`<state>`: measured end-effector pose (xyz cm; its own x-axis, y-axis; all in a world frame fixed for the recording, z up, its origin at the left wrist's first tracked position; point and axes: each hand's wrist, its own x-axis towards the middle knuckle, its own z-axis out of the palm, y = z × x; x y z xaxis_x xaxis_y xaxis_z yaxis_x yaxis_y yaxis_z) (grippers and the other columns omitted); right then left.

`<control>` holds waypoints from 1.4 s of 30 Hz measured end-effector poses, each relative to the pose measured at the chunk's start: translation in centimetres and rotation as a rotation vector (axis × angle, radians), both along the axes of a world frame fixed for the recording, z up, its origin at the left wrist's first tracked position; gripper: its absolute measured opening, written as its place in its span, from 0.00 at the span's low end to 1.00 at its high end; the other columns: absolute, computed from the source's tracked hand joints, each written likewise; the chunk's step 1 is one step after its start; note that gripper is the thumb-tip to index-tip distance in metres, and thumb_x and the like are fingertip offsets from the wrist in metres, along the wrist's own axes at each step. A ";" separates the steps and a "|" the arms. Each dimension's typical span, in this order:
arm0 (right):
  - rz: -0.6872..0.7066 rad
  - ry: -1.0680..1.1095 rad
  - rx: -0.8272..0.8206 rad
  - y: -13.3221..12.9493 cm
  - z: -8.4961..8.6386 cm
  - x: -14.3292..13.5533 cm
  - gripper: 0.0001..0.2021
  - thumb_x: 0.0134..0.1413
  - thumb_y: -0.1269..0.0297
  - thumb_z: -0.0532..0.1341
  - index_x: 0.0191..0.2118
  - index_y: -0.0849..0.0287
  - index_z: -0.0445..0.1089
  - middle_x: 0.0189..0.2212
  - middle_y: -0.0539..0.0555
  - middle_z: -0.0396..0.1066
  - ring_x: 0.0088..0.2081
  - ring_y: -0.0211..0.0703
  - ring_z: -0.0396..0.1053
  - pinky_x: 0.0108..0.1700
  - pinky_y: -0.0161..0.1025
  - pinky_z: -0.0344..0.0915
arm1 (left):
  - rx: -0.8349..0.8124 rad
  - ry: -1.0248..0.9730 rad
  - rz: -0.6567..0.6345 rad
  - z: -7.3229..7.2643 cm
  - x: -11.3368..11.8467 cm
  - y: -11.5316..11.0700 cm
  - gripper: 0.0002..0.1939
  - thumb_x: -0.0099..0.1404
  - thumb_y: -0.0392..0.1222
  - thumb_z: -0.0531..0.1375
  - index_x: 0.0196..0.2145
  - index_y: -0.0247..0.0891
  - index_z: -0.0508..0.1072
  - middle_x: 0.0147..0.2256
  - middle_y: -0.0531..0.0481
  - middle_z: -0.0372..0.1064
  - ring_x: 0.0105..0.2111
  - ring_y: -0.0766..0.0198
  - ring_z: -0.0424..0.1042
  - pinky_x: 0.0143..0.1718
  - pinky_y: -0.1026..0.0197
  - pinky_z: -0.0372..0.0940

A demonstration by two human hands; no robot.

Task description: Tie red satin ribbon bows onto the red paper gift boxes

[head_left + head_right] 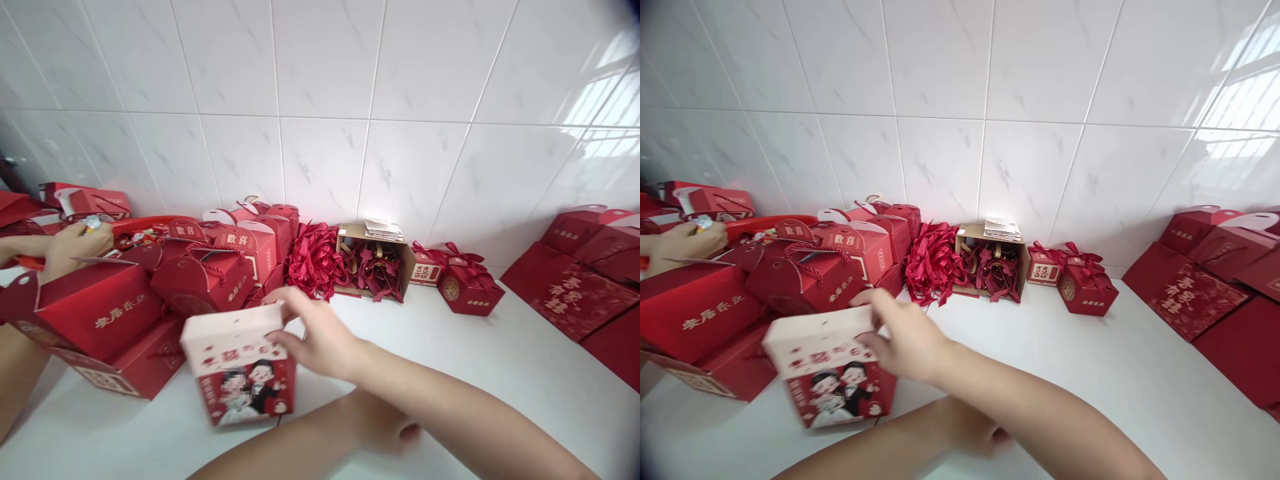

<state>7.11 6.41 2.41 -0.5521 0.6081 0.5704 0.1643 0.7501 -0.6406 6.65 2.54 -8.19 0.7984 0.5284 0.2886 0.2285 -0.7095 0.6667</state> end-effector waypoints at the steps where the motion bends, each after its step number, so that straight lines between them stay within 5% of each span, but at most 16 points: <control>1: -0.056 0.081 -0.054 0.3 0.1 1.8 0.19 0.53 0.70 0.60 0.51 0.56 0.57 0.33 0.50 0.69 0.36 0.42 0.71 0.41 0.41 0.69 | 0.046 0.023 -0.058 0.3 0.1 0.0 0.09 0.64 0.42 0.58 0.43 0.41 0.73 0.44 0.46 0.72 0.44 0.52 0.70 0.48 0.50 0.65; 5: -0.313 0.478 -0.326 1.7 0.2 10.2 0.23 0.46 0.65 0.66 0.48 0.54 0.59 0.29 0.49 0.69 0.31 0.43 0.72 0.34 0.41 0.71 | 0.416 0.036 -0.084 3.8 -0.2 -0.2 0.09 0.64 0.40 0.53 0.37 0.41 0.74 0.28 0.45 0.73 0.32 0.51 0.72 0.38 0.49 0.65; 8: -0.445 0.665 -0.358 2.2 -0.3 15.5 0.26 0.44 0.61 0.68 0.49 0.54 0.59 0.31 0.50 0.71 0.34 0.43 0.72 0.37 0.42 0.70 | 0.651 -0.352 0.275 7.1 -0.9 0.9 0.15 0.60 0.36 0.56 0.46 0.43 0.66 0.38 0.44 0.71 0.39 0.52 0.71 0.43 0.49 0.65; 11: -0.465 0.690 -0.355 2.4 -1.2 17.9 0.26 0.45 0.61 0.68 0.49 0.52 0.59 0.32 0.49 0.71 0.35 0.42 0.72 0.39 0.42 0.70 | 0.717 -0.616 0.741 9.1 -1.7 3.6 0.29 0.57 0.35 0.60 0.55 0.38 0.55 0.56 0.34 0.54 0.56 0.46 0.58 0.49 0.47 0.62; 13: -0.416 0.653 -0.391 2.5 -1.8 18.1 0.28 0.45 0.61 0.69 0.51 0.51 0.58 0.30 0.47 0.70 0.33 0.40 0.71 0.38 0.41 0.70 | 0.584 -0.555 0.759 9.6 -2.4 5.4 0.32 0.58 0.39 0.61 0.57 0.37 0.54 0.58 0.33 0.49 0.57 0.47 0.57 0.50 0.49 0.62; 17: -0.221 0.439 -0.533 2.6 -2.5 18.1 0.20 0.40 0.62 0.72 0.41 0.57 0.70 0.29 0.49 0.71 0.31 0.41 0.71 0.35 0.41 0.70 | 0.045 -0.399 0.507 9.1 -3.2 7.1 0.08 0.60 0.45 0.59 0.34 0.38 0.71 0.35 0.47 0.70 0.37 0.58 0.70 0.40 0.59 0.65; 19: -0.143 0.325 -0.591 2.5 -2.4 18.7 0.13 0.37 0.63 0.73 0.30 0.60 0.73 0.30 0.52 0.71 0.32 0.42 0.71 0.35 0.41 0.70 | -0.108 -0.392 0.452 8.3 -3.1 6.8 0.13 0.61 0.47 0.59 0.23 0.38 0.68 0.24 0.52 0.67 0.27 0.62 0.68 0.32 0.62 0.63; 24: -0.084 0.186 -0.606 2.9 -2.3 20.8 0.11 0.35 0.61 0.74 0.28 0.58 0.77 0.35 0.52 0.70 0.39 0.42 0.69 0.40 0.40 0.68 | -0.145 -0.493 0.492 5.5 -1.9 5.4 0.13 0.63 0.49 0.56 0.27 0.38 0.67 0.31 0.50 0.70 0.32 0.61 0.69 0.36 0.61 0.63; 28: -0.056 0.121 -0.595 5.2 -3.9 20.5 0.26 0.43 0.41 0.65 0.38 0.61 0.76 0.38 0.58 0.73 0.39 0.46 0.72 0.40 0.43 0.70 | -0.127 -0.585 0.483 4.0 -1.1 5.0 0.11 0.66 0.47 0.54 0.30 0.38 0.65 0.30 0.51 0.67 0.32 0.62 0.68 0.36 0.62 0.62; 30: -0.123 0.114 -0.561 7.1 -4.9 19.4 0.32 0.52 0.37 0.55 0.46 0.62 0.73 0.40 0.61 0.73 0.39 0.46 0.73 0.38 0.42 0.71 | -0.114 -0.601 0.443 3.6 -0.9 5.2 0.11 0.67 0.45 0.53 0.29 0.38 0.64 0.29 0.52 0.65 0.31 0.63 0.67 0.35 0.62 0.62; 33: -0.322 0.074 -0.476 10.5 -5.9 17.1 0.28 0.63 0.44 0.46 0.53 0.63 0.66 0.42 0.61 0.72 0.38 0.43 0.73 0.38 0.41 0.71 | -0.105 -0.603 0.404 3.3 -0.8 5.6 0.11 0.68 0.44 0.52 0.29 0.38 0.64 0.27 0.53 0.62 0.28 0.65 0.64 0.33 0.63 0.60; 37: -0.598 -0.089 -0.316 14.5 -5.5 14.3 0.15 0.63 0.58 0.55 0.51 0.61 0.66 0.47 0.58 0.68 0.44 0.44 0.70 0.45 0.46 0.69 | -0.106 -0.609 0.390 3.1 -0.8 5.7 0.11 0.68 0.43 0.52 0.28 0.38 0.62 0.27 0.54 0.58 0.27 0.66 0.62 0.31 0.64 0.59; 42: -0.706 -0.407 -0.203 17.0 -4.2 12.5 0.14 0.62 0.61 0.57 0.51 0.60 0.66 0.49 0.57 0.66 0.46 0.45 0.68 0.47 0.48 0.68 | -0.112 -0.621 0.359 2.5 -0.8 5.8 0.10 0.69 0.42 0.52 0.29 0.38 0.63 0.28 0.53 0.59 0.28 0.66 0.62 0.32 0.63 0.59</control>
